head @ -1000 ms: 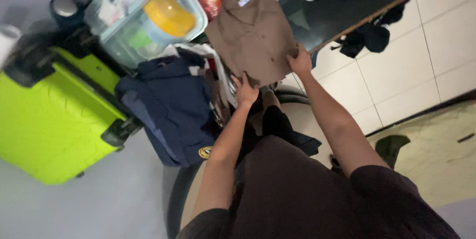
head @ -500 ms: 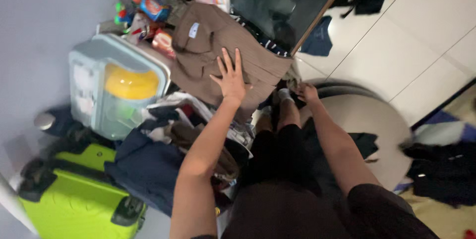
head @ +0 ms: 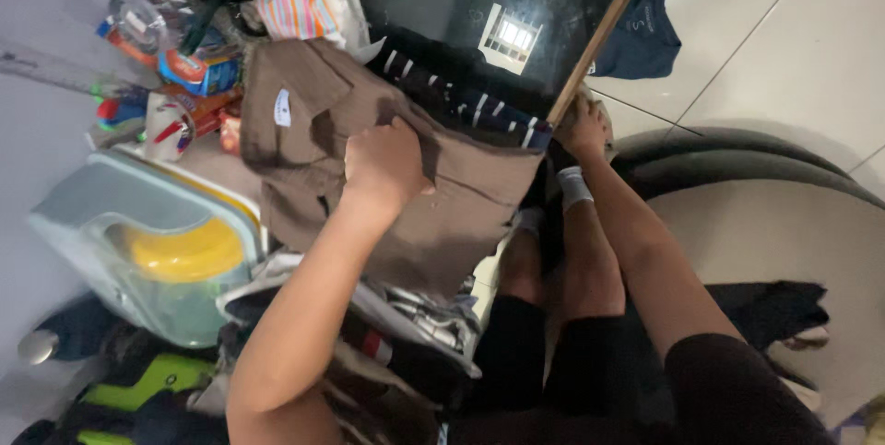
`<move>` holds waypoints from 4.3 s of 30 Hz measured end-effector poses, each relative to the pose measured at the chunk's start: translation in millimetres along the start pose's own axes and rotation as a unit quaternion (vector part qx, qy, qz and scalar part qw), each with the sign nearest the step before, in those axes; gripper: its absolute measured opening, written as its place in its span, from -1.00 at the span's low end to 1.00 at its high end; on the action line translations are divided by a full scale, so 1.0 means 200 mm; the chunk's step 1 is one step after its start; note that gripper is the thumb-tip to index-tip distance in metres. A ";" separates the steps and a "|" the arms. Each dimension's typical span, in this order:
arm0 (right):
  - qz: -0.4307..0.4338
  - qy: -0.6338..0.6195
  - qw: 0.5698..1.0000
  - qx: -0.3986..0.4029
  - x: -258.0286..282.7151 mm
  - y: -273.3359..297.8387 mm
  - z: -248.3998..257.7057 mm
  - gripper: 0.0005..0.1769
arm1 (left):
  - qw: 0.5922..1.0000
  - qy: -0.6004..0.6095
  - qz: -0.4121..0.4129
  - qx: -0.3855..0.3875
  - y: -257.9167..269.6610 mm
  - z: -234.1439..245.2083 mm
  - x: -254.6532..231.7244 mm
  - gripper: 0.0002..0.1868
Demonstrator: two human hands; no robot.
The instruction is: The person folds several garments one by one on a lime green suitcase and places them on a nearby table. Items handled include a black t-shirt, a brown shirt, a blue t-shirt, beige pants, and a black hoodie.
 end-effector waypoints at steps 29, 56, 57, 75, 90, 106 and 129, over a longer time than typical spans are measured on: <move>0.152 -0.317 0.931 0.094 0.29 -0.64 0.04 -0.46 | 0.995 0.062 0.021 -0.078 -0.16 -0.12 -0.14 -0.76; 0.049 -0.377 0.918 0.110 0.44 -0.75 -0.15 -0.63 | 0.996 0.071 -0.029 -0.052 -0.16 -0.06 -0.10 -0.83; 0.050 -0.375 0.919 0.112 0.46 -0.76 -0.16 -0.64 | 0.996 0.076 -0.024 -0.051 -0.15 -0.06 -0.10 -0.84; -0.129 -0.532 0.831 0.097 0.14 0.31 0.44 -0.64 | 0.985 0.082 0.003 -0.150 -0.25 -0.12 -0.13 -0.85; -0.075 -0.662 0.733 0.139 0.83 1.88 1.55 -0.55 | 0.864 0.457 -0.067 -0.201 0.57 -0.40 -0.42 -0.19; 0.048 -0.625 0.565 0.537 1.64 2.71 1.99 -0.14 | 0.666 0.506 -0.246 -0.490 2.03 -0.04 -0.20 0.22; 0.237 -0.252 0.857 0.382 2.06 3.99 0.88 -0.63 | 0.393 0.755 -0.483 -0.204 2.63 -1.00 -0.12 0.07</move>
Point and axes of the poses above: each hand's wrist, its own y-axis away from the middle knuckle, its own z-axis out of the back of the hand, x = y × z, the point moved 7 cm from there along -y, towards the middle knuckle, and after that the axes turned 14 degrees about -y, right-handed, at the moved point
